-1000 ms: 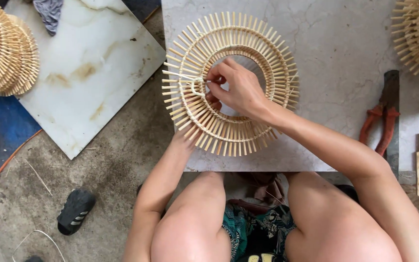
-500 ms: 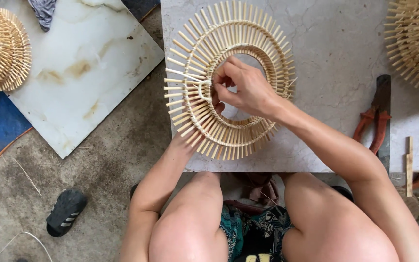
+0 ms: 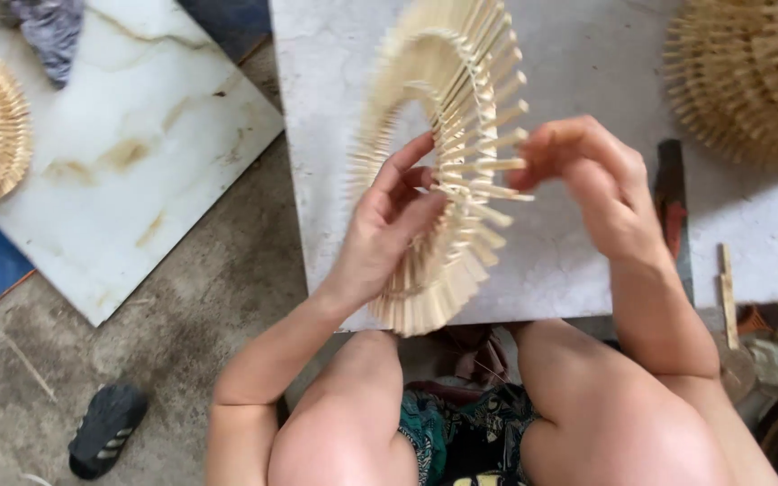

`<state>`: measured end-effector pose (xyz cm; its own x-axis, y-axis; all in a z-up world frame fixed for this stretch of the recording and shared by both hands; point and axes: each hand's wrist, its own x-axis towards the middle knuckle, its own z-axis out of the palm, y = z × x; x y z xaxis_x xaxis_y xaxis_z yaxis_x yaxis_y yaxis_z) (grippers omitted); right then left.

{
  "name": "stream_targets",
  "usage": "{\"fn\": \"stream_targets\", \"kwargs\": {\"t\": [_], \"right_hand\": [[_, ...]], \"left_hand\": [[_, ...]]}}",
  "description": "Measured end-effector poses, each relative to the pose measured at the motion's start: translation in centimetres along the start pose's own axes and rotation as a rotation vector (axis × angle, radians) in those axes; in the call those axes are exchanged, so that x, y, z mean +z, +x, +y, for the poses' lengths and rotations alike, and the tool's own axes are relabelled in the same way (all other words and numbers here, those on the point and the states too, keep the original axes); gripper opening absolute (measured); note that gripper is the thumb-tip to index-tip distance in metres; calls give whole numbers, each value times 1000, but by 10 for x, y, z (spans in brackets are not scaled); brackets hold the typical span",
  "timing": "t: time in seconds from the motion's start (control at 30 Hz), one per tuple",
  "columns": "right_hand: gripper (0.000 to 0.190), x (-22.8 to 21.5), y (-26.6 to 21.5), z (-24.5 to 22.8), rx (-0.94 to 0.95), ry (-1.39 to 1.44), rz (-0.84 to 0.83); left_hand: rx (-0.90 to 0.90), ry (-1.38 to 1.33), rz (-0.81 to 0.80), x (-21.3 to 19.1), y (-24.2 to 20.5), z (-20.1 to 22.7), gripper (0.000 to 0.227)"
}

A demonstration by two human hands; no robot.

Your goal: The recorder is assembling circular bamboo decorative objects by inserting and securing thin bamboo sticks into a frame.

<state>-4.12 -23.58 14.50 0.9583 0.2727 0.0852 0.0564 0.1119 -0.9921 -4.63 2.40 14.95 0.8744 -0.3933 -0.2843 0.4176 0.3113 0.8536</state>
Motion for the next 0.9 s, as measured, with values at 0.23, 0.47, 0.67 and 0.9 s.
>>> {"fn": "stream_targets", "kwargs": {"t": [0.23, 0.47, 0.67, 0.9], "right_hand": [[57, -23, -34, 35, 404, -321, 105], [51, -83, 10, 140, 497, -429, 68], [43, -55, 83, 155, 253, -635, -67], [30, -29, 97, 155, 25, -834, -68]], "left_hand": [[-49, 318, -101, -15, 40, -80, 65], [216, 1607, -203, -43, 38, -113, 30], [-115, 1487, -360, -34, 54, -122, 21], [499, 1576, -11, -85, 103, -112, 80]]}}
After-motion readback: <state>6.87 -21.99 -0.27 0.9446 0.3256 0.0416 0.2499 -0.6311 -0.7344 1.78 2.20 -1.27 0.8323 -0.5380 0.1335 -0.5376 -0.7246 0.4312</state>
